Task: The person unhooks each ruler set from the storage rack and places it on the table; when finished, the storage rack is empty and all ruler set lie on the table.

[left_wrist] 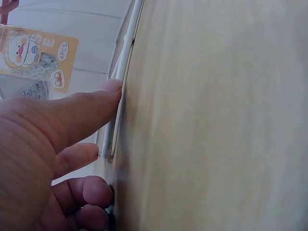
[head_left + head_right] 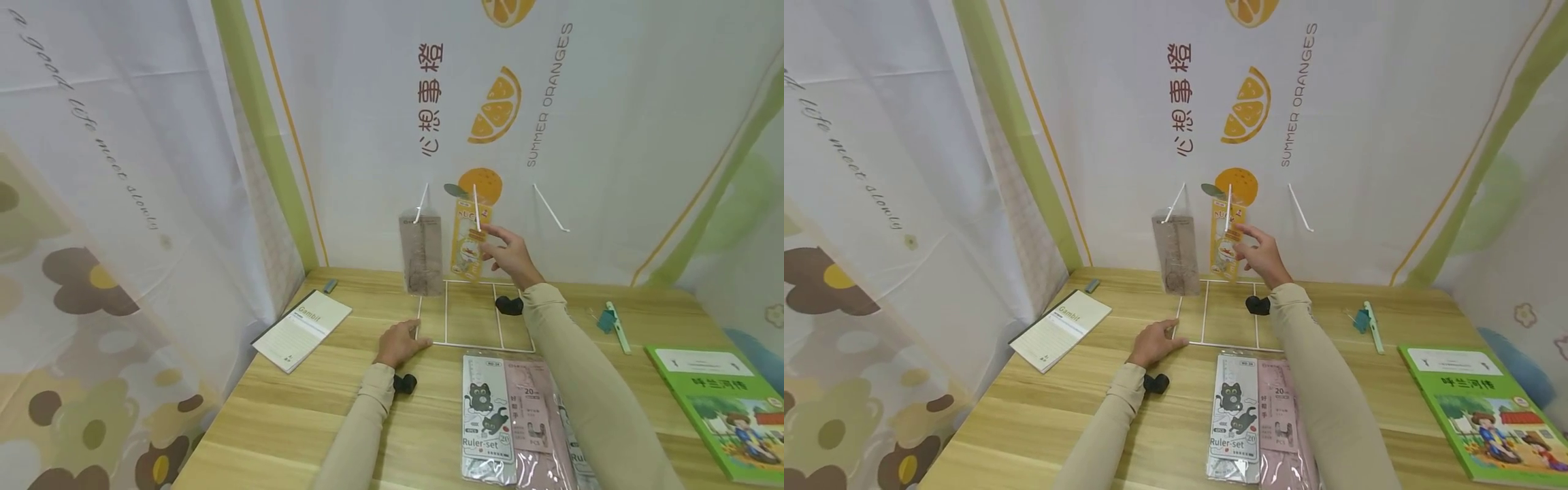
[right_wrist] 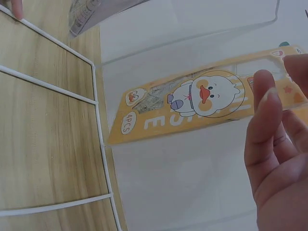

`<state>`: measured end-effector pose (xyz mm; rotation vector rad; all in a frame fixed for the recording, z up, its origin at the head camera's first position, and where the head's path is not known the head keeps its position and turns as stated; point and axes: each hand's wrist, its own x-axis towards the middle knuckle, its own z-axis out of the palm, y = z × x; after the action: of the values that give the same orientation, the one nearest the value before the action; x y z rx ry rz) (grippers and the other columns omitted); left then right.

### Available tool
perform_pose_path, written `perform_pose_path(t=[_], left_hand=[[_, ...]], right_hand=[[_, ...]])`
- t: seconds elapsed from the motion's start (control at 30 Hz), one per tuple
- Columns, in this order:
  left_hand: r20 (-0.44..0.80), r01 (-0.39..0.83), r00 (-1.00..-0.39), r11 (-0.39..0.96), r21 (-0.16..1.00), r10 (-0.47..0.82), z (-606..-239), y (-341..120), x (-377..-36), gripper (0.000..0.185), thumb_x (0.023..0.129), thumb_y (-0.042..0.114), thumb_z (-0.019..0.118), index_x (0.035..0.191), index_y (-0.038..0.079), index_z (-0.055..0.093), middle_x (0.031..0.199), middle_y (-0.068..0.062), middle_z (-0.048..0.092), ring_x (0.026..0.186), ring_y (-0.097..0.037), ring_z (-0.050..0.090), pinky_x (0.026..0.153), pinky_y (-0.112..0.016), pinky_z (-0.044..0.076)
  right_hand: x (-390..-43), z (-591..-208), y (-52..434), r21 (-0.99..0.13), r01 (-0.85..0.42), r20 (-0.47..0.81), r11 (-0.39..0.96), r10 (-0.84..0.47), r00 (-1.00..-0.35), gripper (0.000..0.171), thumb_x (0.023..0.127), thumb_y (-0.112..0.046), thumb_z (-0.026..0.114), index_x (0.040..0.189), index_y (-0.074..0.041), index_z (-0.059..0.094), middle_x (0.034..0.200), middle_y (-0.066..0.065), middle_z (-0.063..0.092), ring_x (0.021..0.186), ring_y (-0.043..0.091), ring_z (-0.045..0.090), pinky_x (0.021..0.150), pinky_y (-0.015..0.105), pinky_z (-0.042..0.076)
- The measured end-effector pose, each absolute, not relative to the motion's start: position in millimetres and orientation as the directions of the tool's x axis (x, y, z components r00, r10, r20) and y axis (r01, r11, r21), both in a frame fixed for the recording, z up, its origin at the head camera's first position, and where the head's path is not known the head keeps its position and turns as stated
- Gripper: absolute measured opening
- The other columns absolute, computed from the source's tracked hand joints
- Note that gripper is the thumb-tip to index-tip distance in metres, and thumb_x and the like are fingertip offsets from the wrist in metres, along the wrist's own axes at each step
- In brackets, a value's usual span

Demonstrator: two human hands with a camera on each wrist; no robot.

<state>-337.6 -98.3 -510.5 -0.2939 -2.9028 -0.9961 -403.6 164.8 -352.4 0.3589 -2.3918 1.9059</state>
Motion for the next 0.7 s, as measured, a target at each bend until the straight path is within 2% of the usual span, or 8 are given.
perform_pose_path(t=[0.27, 0.5, 0.7], left_hand=[[0.113, 0.194, -0.981, 0.773, 0.605, 0.157, -509.1, -98.5, -337.4, 0.059, 0.088, 0.039, 0.077, 0.135, 0.005, 0.063, 0.136, -0.018, 0.063, 0.124, -0.039, 0.061, 0.102, -0.054, 0.050], [0.103, 0.186, -0.982, 0.773, 0.607, 0.155, -507.8, -97.9, -335.8, 0.060, 0.089, 0.039, 0.077, 0.136, 0.005, 0.062, 0.137, -0.017, 0.063, 0.125, -0.038, 0.060, 0.103, -0.053, 0.049], [0.114, 0.192, -0.981, 0.771, 0.608, 0.155, -508.0, -98.1, -335.6, 0.059, 0.088, 0.038, 0.078, 0.134, 0.005, 0.063, 0.135, -0.017, 0.064, 0.123, -0.038, 0.062, 0.100, -0.053, 0.051]], right_hand=[[-417.8, -362.3, 168.0, -0.940, -0.249, 0.219, 0.234, -0.145, -0.965, 0.058, 0.099, -0.014, 0.062, 0.154, -0.017, 0.043, 0.160, 0.013, 0.034, 0.078, 0.011, 0.065, 0.056, 0.020, 0.050], [-418.3, -360.4, 165.1, -0.939, -0.241, 0.207, 0.245, -0.158, -0.965, 0.059, 0.100, -0.011, 0.060, 0.155, -0.011, 0.040, 0.158, 0.018, 0.037, 0.069, 0.004, 0.059, 0.055, 0.018, 0.048], [-413.5, -363.1, 164.4, -0.934, -0.266, 0.233, 0.239, -0.157, -0.960, 0.056, 0.101, -0.015, 0.061, 0.153, -0.010, 0.043, 0.150, 0.019, 0.043, 0.070, 0.006, 0.058, 0.056, 0.018, 0.048]])
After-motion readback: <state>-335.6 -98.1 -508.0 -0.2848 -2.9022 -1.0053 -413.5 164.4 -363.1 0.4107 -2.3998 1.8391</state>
